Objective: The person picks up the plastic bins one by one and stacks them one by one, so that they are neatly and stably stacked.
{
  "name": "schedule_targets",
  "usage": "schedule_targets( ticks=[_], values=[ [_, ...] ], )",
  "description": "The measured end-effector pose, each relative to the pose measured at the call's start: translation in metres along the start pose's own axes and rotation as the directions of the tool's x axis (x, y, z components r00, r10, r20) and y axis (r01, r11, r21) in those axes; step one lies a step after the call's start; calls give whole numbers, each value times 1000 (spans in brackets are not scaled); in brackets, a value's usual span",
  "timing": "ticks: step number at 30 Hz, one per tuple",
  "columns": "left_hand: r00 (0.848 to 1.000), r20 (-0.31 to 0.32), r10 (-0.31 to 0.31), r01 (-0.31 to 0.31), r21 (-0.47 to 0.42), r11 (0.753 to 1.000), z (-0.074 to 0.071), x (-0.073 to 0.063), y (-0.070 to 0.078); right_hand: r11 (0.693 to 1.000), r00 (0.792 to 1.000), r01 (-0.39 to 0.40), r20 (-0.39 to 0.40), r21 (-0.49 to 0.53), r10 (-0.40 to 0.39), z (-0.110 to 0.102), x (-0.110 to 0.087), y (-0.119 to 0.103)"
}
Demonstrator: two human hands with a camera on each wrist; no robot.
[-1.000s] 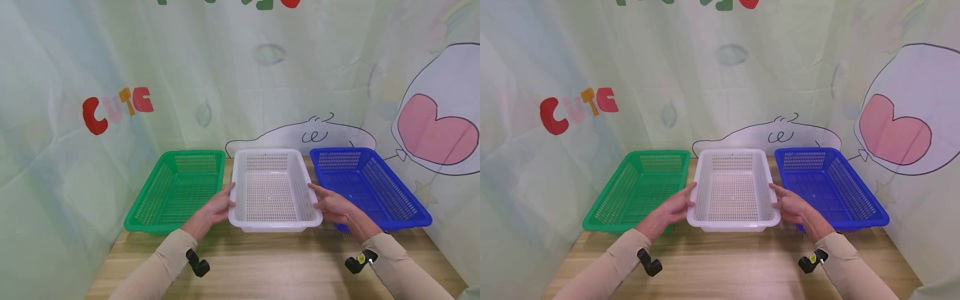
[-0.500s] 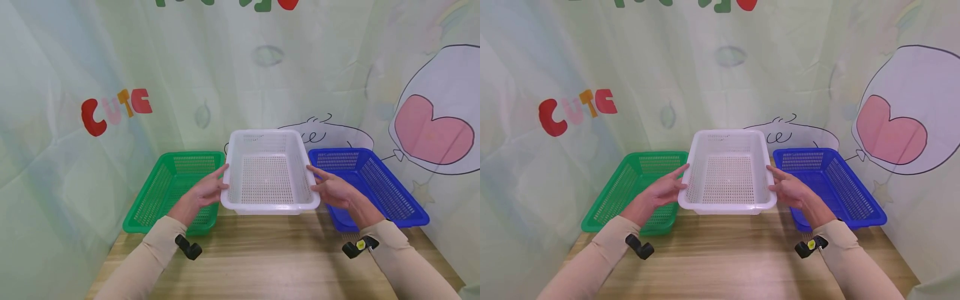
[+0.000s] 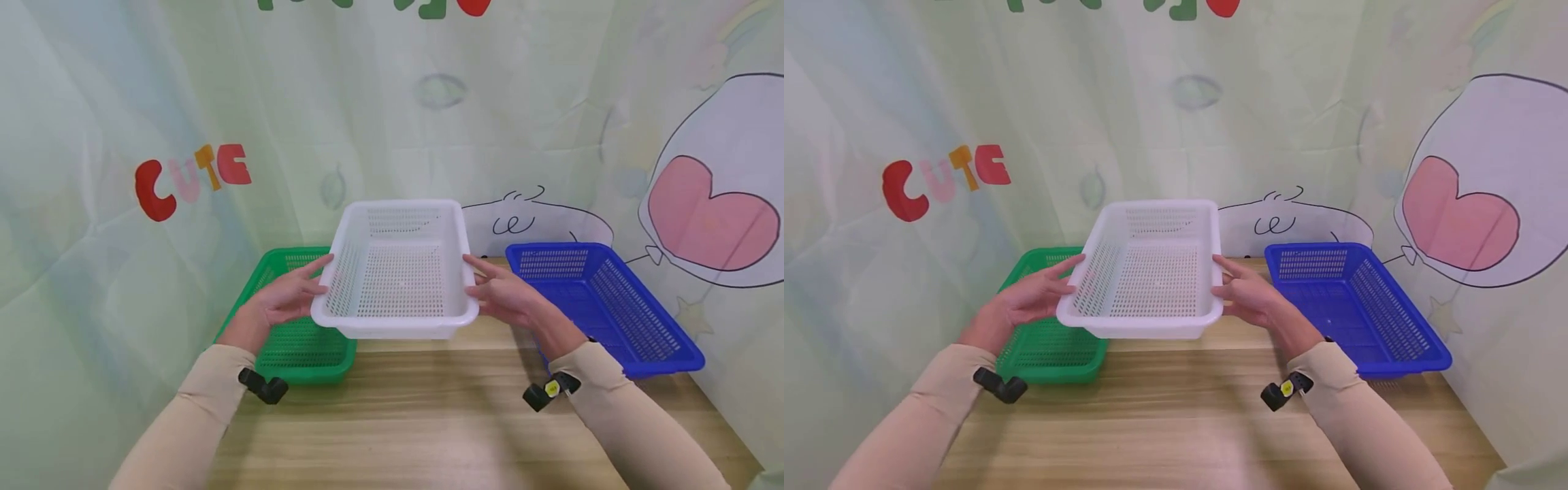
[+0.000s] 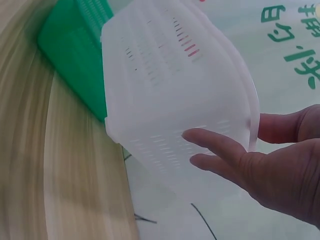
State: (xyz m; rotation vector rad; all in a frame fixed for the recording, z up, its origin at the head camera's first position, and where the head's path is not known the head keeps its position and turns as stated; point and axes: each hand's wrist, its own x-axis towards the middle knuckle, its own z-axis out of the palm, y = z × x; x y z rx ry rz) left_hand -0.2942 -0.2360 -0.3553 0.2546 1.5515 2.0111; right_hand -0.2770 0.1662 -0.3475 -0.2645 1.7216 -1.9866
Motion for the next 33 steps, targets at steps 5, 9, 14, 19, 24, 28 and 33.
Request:
schedule_targets(
  ticks=[5, 9, 14, 19, 24, 28, 33],
  values=[
    [1000, -15, 12, -12, 6, 1000, -22, -18, 11, 998, 1000, 15, 18, 62, -16, 26, 18, -2],
    [999, -24, 25, -25, -2, 1000, -40, -32, 15, 997, 999, 21, 25, 69, -23, 46, 32, -1],
    [999, -37, 26, -27, -4, 1000, -59, -47, 17, 998, 1000, 22, 21, 57, -23, 64, 48, 0],
    [998, -62, 26, -25, 22, 999, -79, -64, 19, 999, 1000, 17, 21, 49, -18, 85, 63, 3],
    [995, -93, 29, -26, 30, 999, -97, -83, 21, 999, 999, 23, 34, 43, -25, 106, 80, 6],
    [995, -91, 27, -27, 2, 1000, -109, -93, 21, 998, 998, 27, 48, 50, -30, 120, 88, 11],
    [994, -112, 14, -15, -9, 1000, -118, -96, 19, 997, 998, 37, 38, 61, -39, 130, 92, 19]
  ],
)
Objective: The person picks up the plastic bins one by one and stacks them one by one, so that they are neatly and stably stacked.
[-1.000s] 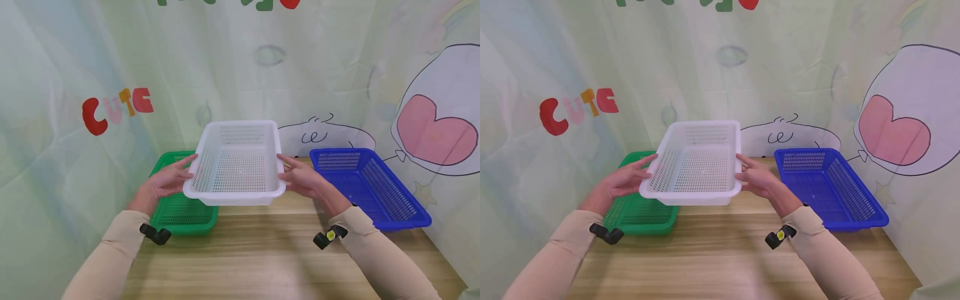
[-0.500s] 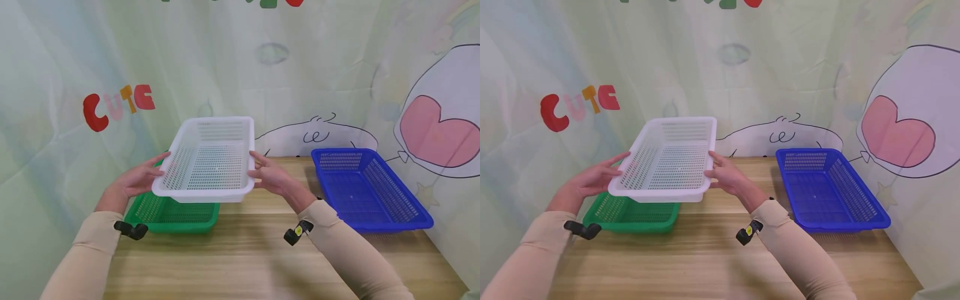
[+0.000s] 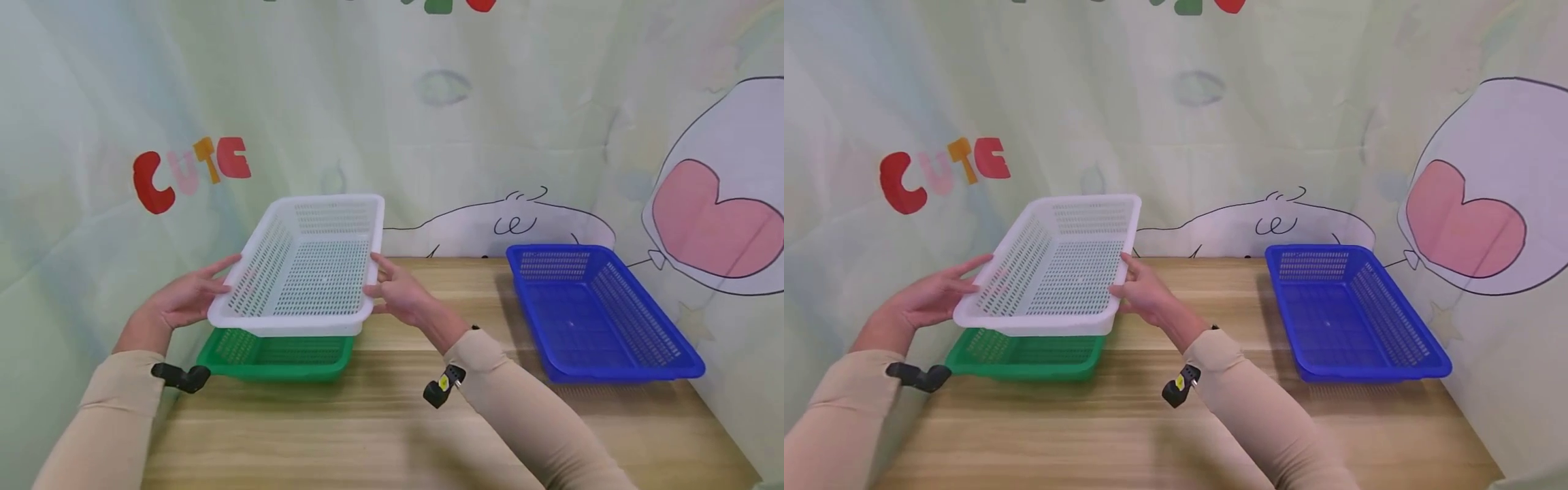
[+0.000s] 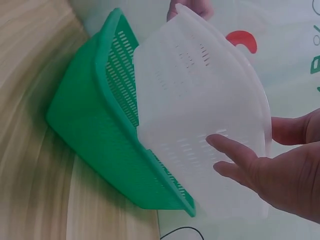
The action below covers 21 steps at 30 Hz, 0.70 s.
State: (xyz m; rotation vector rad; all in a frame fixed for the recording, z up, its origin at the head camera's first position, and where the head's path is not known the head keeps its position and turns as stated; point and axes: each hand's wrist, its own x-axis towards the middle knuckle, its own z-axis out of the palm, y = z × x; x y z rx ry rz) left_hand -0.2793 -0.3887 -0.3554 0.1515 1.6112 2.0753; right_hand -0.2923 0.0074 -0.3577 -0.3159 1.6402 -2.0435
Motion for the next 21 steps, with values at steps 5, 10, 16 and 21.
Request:
schedule_targets(
  ticks=[5, 10, 16, 21],
  values=[
    [1000, 0, 1, -1, -9, 1000, -14, -7, -1, 1000, 1000, 8, 5, 4, -8, 11, 7, 7],
    [1000, -29, 9, -9, 9, 1000, -24, -11, -6, 1000, 1000, -4, -6, 9, 4, 21, 14, 12],
    [990, -141, 1, 9, 68, 998, -33, -14, -17, 1000, 1000, -18, 10, -9, 18, 28, 17, 22],
    [991, -131, -9, 6, -18, 1000, -38, -13, -25, 1000, 1000, -18, 24, -14, 18, 28, 14, 29]
  ],
)
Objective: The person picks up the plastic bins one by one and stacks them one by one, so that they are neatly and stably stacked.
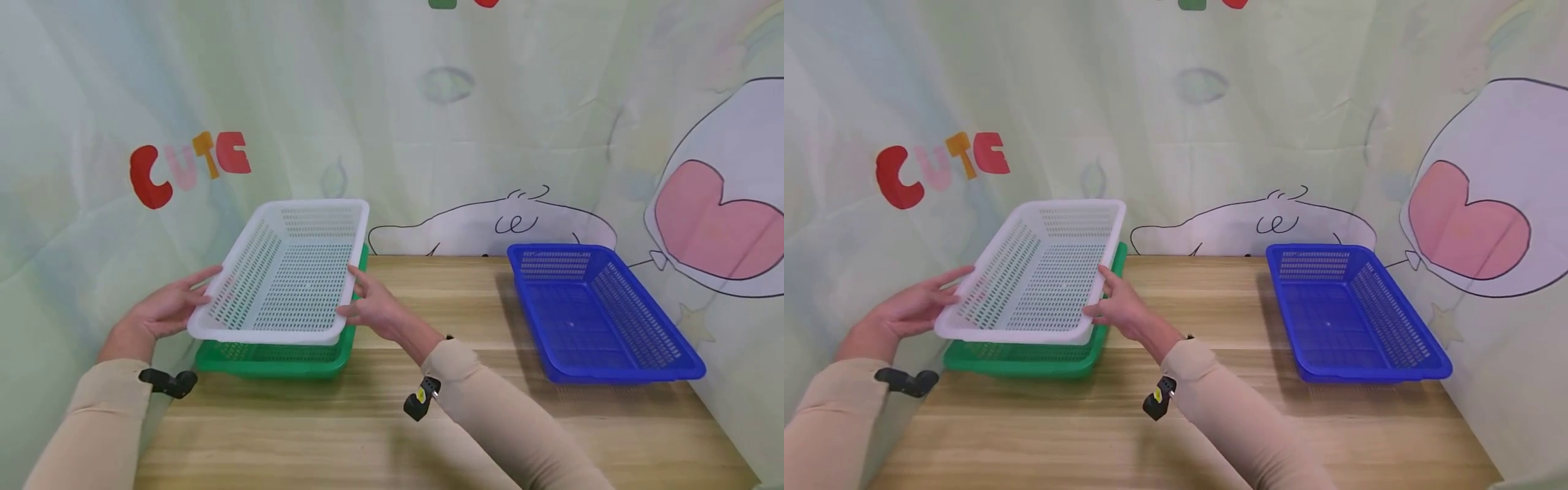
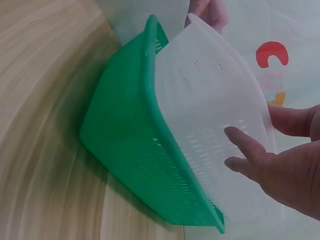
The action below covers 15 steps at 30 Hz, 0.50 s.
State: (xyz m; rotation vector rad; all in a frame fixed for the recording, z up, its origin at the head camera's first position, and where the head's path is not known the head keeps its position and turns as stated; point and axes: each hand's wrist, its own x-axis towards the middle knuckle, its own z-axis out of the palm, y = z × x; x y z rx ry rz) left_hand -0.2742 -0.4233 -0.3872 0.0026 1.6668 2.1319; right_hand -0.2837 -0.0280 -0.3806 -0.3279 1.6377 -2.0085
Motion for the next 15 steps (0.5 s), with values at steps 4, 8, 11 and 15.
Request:
schedule_targets(
  ticks=[4, 8, 11, 15],
  values=[
    [1000, 27, 8, -8, -11, 1000, -3, -3, -4, 1000, 1000, -3, 7, -3, 3, 1, -2, 6],
    [1000, 24, -1, 0, 39, 999, -4, -6, -10, 999, 999, -32, -6, -22, 32, 2, -3, 13],
    [1000, -1, -12, 12, 104, 994, -5, -7, -16, 997, 997, -64, -32, -30, 63, 2, -3, 19],
    [999, -43, -20, 28, 192, 981, -7, -9, -21, 997, 996, -76, -54, -2, 75, 2, -2, 27]
  ],
)
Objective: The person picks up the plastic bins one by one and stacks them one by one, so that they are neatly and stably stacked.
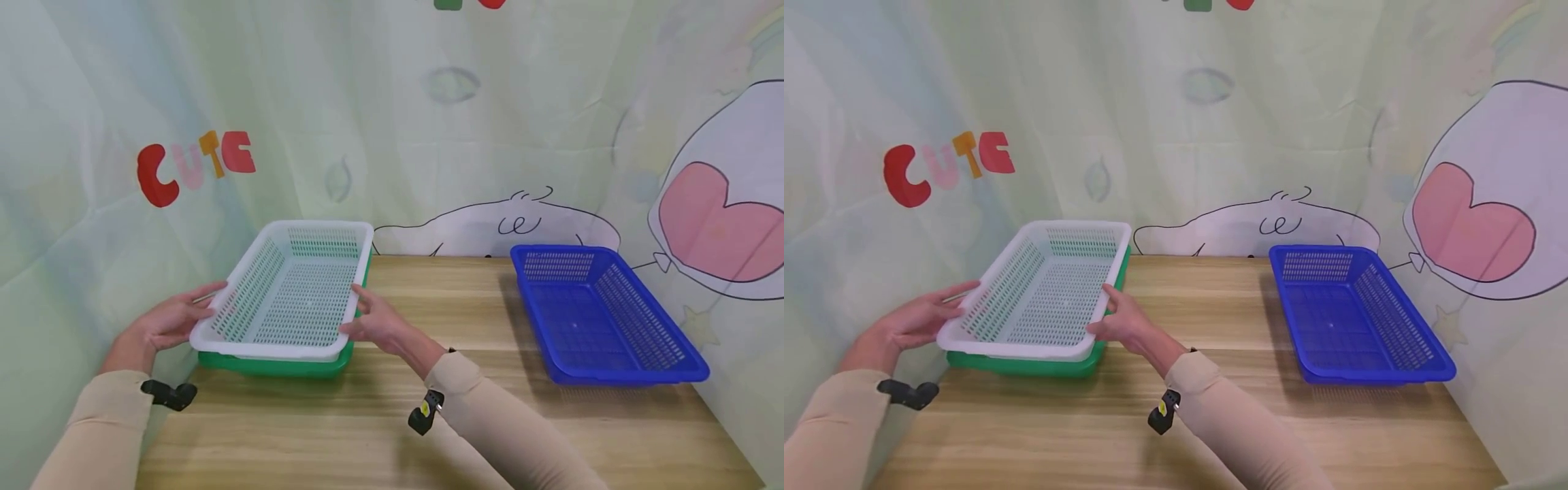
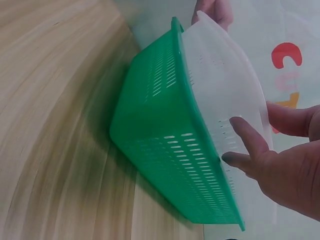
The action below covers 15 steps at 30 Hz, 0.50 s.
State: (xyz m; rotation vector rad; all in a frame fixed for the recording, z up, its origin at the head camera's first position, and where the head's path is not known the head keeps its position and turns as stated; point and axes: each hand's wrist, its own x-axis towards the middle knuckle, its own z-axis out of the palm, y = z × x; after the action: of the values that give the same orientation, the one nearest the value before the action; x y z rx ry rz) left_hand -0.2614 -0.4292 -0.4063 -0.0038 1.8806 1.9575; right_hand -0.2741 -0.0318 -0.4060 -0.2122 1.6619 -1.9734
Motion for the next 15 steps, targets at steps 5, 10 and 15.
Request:
schedule_targets(
  ticks=[5, 10, 15],
  values=[
    [1000, 2, -20, 20, 130, 991, -4, -2, -3, 1000, 1000, -12, 6, 16, 12, 0, 1, 5],
    [1000, -30, 7, -1, 206, 979, -4, -1, -5, 988, 999, 26, -31, -154, -31, 1, 1, 6],
    [998, -47, 46, -34, 217, 976, -2, 0, -12, 950, 995, 33, -82, -310, -62, 6, 1, 12]
  ],
)
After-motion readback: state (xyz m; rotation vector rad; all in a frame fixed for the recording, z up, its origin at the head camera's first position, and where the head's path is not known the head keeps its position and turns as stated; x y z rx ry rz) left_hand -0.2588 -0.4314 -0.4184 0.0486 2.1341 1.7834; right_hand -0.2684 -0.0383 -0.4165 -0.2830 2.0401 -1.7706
